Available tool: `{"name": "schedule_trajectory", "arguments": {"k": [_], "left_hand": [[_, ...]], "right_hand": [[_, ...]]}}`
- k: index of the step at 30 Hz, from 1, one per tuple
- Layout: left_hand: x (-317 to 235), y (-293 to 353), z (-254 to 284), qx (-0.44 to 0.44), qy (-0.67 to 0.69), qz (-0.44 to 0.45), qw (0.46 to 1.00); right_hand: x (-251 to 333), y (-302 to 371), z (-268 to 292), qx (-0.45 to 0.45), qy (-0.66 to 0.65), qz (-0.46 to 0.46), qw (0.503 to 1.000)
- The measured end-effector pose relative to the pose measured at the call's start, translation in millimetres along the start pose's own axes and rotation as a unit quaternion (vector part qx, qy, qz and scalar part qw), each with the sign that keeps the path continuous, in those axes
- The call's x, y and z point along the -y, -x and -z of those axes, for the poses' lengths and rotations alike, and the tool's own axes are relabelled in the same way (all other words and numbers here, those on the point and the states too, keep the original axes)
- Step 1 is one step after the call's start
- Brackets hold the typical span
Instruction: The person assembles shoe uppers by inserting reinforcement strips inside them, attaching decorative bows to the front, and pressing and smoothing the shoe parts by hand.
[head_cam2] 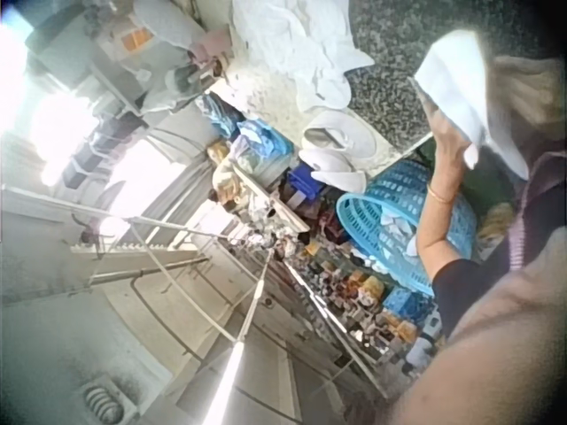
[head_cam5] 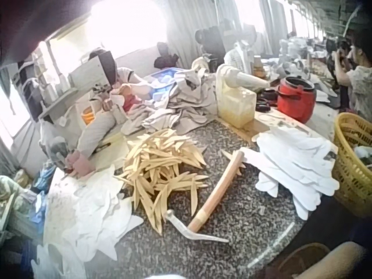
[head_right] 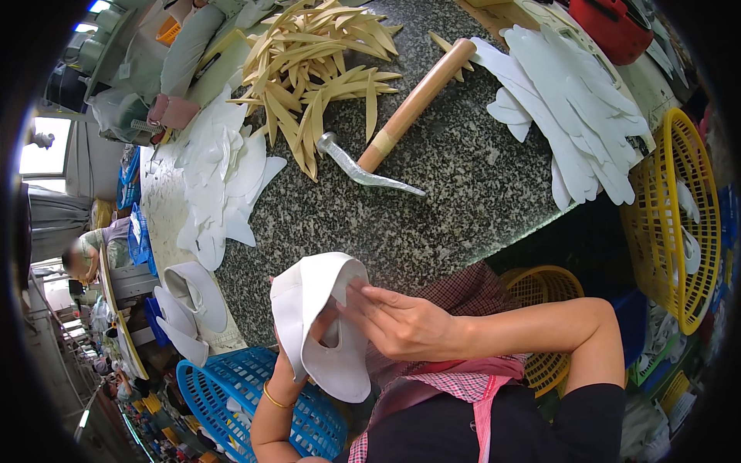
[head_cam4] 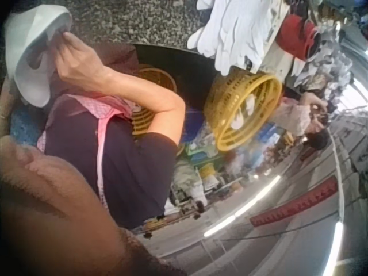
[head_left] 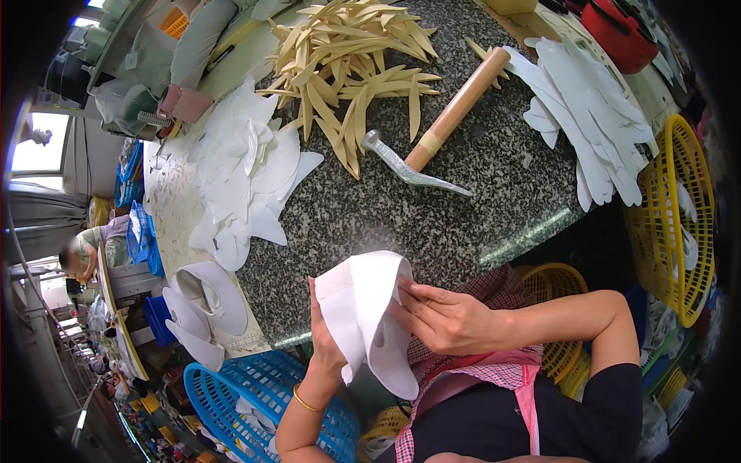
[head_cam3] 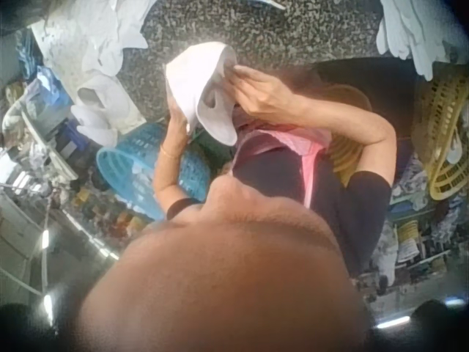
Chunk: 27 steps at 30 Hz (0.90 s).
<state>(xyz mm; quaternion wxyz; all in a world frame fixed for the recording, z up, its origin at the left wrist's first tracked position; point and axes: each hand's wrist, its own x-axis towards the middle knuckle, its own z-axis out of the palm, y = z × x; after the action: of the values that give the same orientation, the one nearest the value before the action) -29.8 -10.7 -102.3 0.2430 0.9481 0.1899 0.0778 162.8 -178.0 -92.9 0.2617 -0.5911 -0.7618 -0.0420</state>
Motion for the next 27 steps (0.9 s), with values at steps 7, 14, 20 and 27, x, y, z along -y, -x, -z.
{"name": "schedule_trajectory", "arguments": {"k": [7,14,20,27], "left_hand": [[-11.4,-11.5,21.4,0.002,0.025,-0.047,0.999],[-27.2,-37.5,68.1,0.062,0.133,-0.109,0.983],[-37.0,-57.6,73.9,0.143,0.085,-0.072,0.983],[-38.0,-72.9,72.2,0.146,0.07,-0.119,0.98]], "right_hand": [[-14.8,-7.7,17.2,-0.027,-0.261,-0.11,0.959],[-41.2,-22.0,47.5,-0.119,-0.399,-0.293,0.861],[-44.2,-38.0,41.6,-0.125,-0.335,-0.288,0.888],[-45.0,-48.4,37.6,-0.113,-0.283,-0.288,0.908]]}}
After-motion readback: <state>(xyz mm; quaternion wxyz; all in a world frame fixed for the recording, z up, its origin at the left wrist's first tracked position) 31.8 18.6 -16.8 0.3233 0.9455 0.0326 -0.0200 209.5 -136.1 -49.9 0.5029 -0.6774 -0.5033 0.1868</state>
